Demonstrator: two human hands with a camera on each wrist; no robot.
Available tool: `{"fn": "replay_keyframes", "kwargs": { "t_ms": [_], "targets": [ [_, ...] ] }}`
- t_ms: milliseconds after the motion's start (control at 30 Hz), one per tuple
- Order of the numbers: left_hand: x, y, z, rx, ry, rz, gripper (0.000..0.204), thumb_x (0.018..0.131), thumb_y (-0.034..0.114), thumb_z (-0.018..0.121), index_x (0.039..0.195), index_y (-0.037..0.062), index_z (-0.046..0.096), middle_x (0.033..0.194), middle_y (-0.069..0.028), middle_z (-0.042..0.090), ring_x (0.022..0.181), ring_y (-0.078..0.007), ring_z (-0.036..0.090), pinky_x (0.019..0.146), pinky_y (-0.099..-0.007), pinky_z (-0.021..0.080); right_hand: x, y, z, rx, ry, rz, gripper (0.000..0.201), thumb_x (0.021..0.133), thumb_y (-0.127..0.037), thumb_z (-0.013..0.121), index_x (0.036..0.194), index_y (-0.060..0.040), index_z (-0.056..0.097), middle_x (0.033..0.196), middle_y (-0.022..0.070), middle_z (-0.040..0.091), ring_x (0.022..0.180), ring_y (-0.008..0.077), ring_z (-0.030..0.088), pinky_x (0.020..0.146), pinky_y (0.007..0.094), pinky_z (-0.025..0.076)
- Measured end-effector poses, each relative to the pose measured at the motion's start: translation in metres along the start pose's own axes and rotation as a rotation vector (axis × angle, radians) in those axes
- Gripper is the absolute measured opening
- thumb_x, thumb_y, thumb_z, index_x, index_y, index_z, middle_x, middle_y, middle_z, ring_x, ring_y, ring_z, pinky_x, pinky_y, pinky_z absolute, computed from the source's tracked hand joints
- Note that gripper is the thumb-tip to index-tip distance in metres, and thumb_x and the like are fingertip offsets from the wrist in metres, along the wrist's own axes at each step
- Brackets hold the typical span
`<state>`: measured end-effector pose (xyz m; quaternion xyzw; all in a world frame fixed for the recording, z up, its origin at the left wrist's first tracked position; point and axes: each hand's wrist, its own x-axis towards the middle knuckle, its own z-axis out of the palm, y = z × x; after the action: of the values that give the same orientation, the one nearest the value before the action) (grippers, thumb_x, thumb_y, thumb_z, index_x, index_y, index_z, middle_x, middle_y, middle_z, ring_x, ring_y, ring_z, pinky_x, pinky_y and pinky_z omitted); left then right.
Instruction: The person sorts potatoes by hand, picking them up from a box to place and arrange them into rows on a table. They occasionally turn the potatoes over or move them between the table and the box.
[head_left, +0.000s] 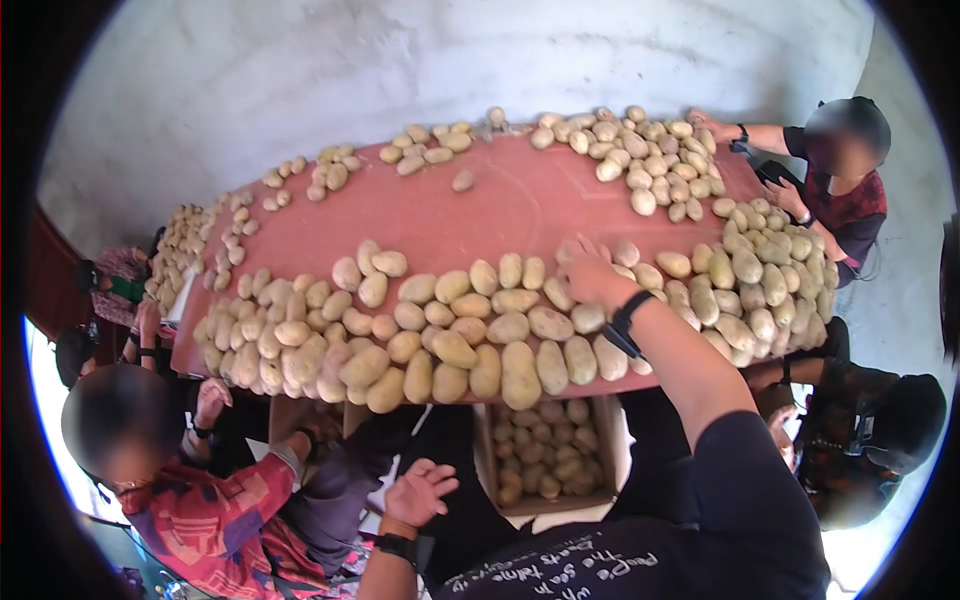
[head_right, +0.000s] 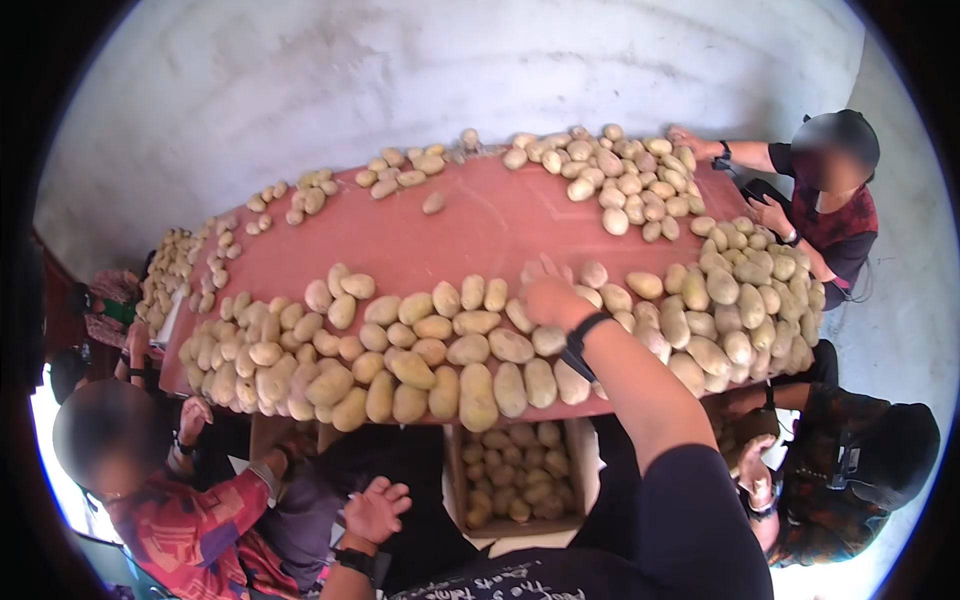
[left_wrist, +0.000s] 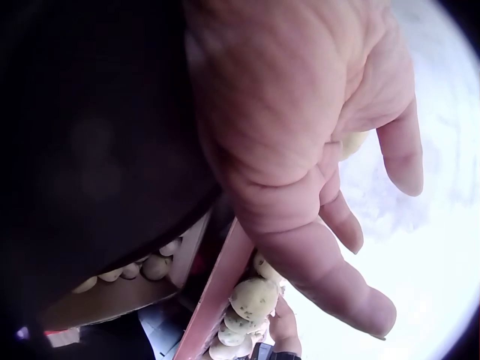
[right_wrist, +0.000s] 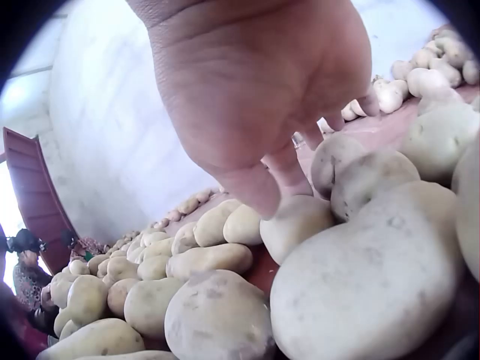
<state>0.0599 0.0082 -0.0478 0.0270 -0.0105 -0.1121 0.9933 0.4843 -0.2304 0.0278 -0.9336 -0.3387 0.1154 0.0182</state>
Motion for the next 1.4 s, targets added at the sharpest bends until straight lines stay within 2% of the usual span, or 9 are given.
{"fn": "replay_keyframes", "kwargs": {
  "t_ms": [200,300,533,867,1033,1100,1233,1300,1400],
  "targets": [
    [0.009,0.002,0.002,0.044,0.011,-0.043,0.057,0.089,0.032,0.057,0.134,0.0024,0.037,0.137,-0.0278,0.036,0.128,-0.0426,0.037,0.086,-0.0536,0.050,-0.008,0.009,-0.009,0.138,0.129,-0.119,0.031,0.081,-0.025,0.058,0.110,-0.0168,0.065,0.144,0.0113,0.032,0.135,0.0366,0.022,0.105,0.0562,0.023],
    [0.004,-0.001,0.003,0.023,0.023,-0.038,0.059,0.089,0.032,0.056,0.136,0.0025,0.036,0.137,-0.0296,0.036,0.127,-0.0440,0.037,0.087,-0.0544,0.049,0.018,0.028,0.001,0.257,0.328,0.100,0.033,0.079,-0.026,0.062,0.108,-0.0112,0.065,0.136,0.0146,0.044,0.125,0.0361,0.040,0.100,0.0491,0.035],
    [0.000,-0.004,0.001,0.055,0.048,-0.044,0.064,0.087,0.036,0.059,0.136,0.0024,0.036,0.136,-0.0293,0.037,0.126,-0.0442,0.038,0.091,-0.0554,0.046,0.046,0.011,-0.022,0.194,-0.090,0.183,0.061,0.064,-0.029,0.076,0.119,-0.0112,0.057,0.113,0.0148,0.062,0.104,0.0331,0.058,0.088,0.0428,0.045],
    [0.004,0.003,0.001,0.092,0.044,-0.075,0.068,0.085,0.039,0.060,0.138,0.0044,0.035,0.138,-0.0268,0.036,0.128,-0.0421,0.038,0.097,-0.0565,0.040,0.034,0.001,-0.016,0.046,-0.043,0.161,0.057,0.069,-0.033,0.074,0.120,-0.0132,0.057,0.118,0.0123,0.060,0.109,0.0318,0.056,0.089,0.0468,0.043],
    [0.005,0.003,0.005,0.104,0.046,-0.063,0.066,0.085,0.040,0.061,0.135,0.0036,0.037,0.138,-0.0248,0.038,0.128,-0.0411,0.038,0.097,-0.0562,0.041,-0.008,-0.016,-0.028,0.105,0.292,0.031,0.043,0.079,-0.028,0.067,0.117,-0.0105,0.058,0.113,0.0139,0.061,0.105,0.0325,0.057,0.088,0.0465,0.043],
    [0.001,-0.002,-0.001,0.074,-0.008,-0.056,0.062,0.086,0.039,0.060,0.132,0.0017,0.041,0.136,-0.0238,0.041,0.128,-0.0414,0.038,0.095,-0.0559,0.043,-0.057,-0.050,-0.052,0.492,0.443,-0.266,0.036,0.079,-0.019,0.065,0.113,-0.0087,0.059,0.105,0.0153,0.062,0.100,0.0314,0.058,0.085,0.0413,0.045],
    [-0.010,0.005,-0.007,0.024,-0.012,-0.026,0.052,0.089,0.039,0.056,0.117,-0.0031,0.048,0.118,-0.0231,0.050,0.124,-0.0427,0.041,0.087,-0.0569,0.048,-0.164,-0.110,-0.057,0.873,-0.405,-0.464,0.024,0.085,-0.026,0.060,0.097,-0.0058,0.064,0.087,0.0118,0.065,0.083,0.0275,0.063,0.075,0.0348,0.049],
    [-0.006,0.010,-0.008,0.082,-0.045,-0.010,0.049,0.090,0.043,0.052,0.105,-0.0038,0.051,0.105,-0.0212,0.052,0.121,-0.0431,0.044,0.077,-0.0543,0.054,-0.183,-0.119,0.006,0.870,-0.635,-0.609,0.024,0.085,-0.027,0.060,0.094,-0.0061,0.065,0.082,0.0127,0.065,0.080,0.0280,0.063,0.074,0.0344,0.048],
    [-0.010,0.007,-0.005,-0.026,0.001,-0.038,0.048,0.092,0.046,0.048,0.095,-0.0022,0.051,0.102,-0.0205,0.052,0.120,-0.0427,0.045,0.072,-0.0525,0.056,-0.204,-0.121,0.121,0.719,-0.675,-0.333,0.026,0.084,-0.027,0.058,0.098,-0.0070,0.066,0.084,0.0143,0.066,0.081,0.0303,0.064,0.073,0.0377,0.049]
  ]
}}
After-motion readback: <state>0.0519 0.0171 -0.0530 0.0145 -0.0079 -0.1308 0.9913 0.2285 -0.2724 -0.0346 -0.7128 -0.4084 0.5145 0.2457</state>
